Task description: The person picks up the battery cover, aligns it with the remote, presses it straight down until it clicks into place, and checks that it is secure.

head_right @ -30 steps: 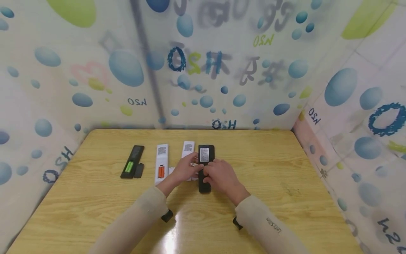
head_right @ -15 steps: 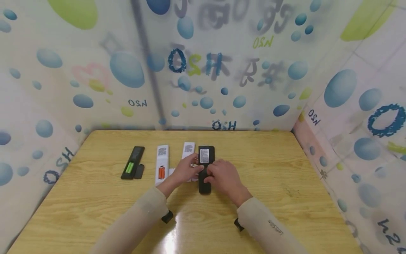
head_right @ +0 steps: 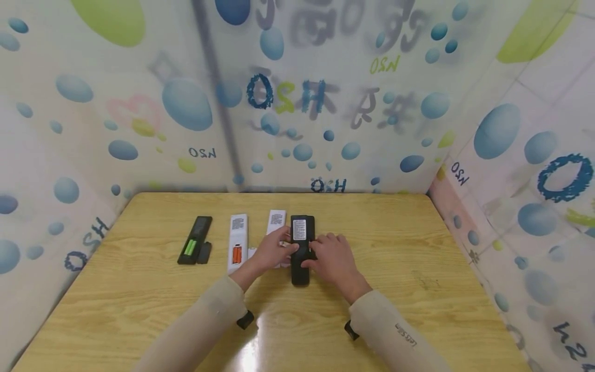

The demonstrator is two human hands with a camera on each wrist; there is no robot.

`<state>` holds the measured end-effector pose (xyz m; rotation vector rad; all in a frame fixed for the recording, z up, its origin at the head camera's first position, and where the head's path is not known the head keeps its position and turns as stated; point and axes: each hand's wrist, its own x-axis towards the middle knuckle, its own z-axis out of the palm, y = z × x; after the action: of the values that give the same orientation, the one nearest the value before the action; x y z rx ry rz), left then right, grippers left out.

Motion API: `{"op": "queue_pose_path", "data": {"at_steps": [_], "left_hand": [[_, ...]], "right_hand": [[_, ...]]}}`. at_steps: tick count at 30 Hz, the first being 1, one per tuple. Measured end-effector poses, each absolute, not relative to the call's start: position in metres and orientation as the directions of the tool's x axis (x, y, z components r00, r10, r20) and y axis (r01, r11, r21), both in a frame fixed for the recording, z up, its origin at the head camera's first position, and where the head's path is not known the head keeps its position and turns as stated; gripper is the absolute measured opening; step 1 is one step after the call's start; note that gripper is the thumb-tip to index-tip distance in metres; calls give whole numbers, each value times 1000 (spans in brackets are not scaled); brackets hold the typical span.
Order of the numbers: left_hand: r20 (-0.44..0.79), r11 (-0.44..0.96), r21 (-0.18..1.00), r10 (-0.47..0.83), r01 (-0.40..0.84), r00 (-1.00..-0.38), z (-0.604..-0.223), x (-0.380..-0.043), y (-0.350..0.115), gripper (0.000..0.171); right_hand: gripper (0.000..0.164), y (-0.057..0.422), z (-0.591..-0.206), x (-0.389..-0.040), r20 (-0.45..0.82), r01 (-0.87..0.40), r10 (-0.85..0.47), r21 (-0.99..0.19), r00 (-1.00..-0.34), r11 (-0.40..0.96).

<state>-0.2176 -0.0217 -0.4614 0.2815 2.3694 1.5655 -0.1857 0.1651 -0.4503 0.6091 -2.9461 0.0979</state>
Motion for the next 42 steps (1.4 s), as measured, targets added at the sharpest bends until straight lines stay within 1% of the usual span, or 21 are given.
{"op": "queue_pose_path", "data": {"at_steps": [16, 37, 42], "left_hand": [[-132, 399, 917, 306, 1, -943, -462, -217, -21, 30], [-123, 385, 923, 312, 7, -942, -462, -216, -20, 30], [-131, 380, 925, 310, -4, -942, -463, -216, -19, 29]], "right_hand": [[52, 162, -449, -185, 89, -374, -368, -63, -925, 925], [49, 159, -453, -185, 103, -334, -323, -117, -941, 935], [53, 159, -453, -186, 93, -329, -318, -137, -943, 934]]}}
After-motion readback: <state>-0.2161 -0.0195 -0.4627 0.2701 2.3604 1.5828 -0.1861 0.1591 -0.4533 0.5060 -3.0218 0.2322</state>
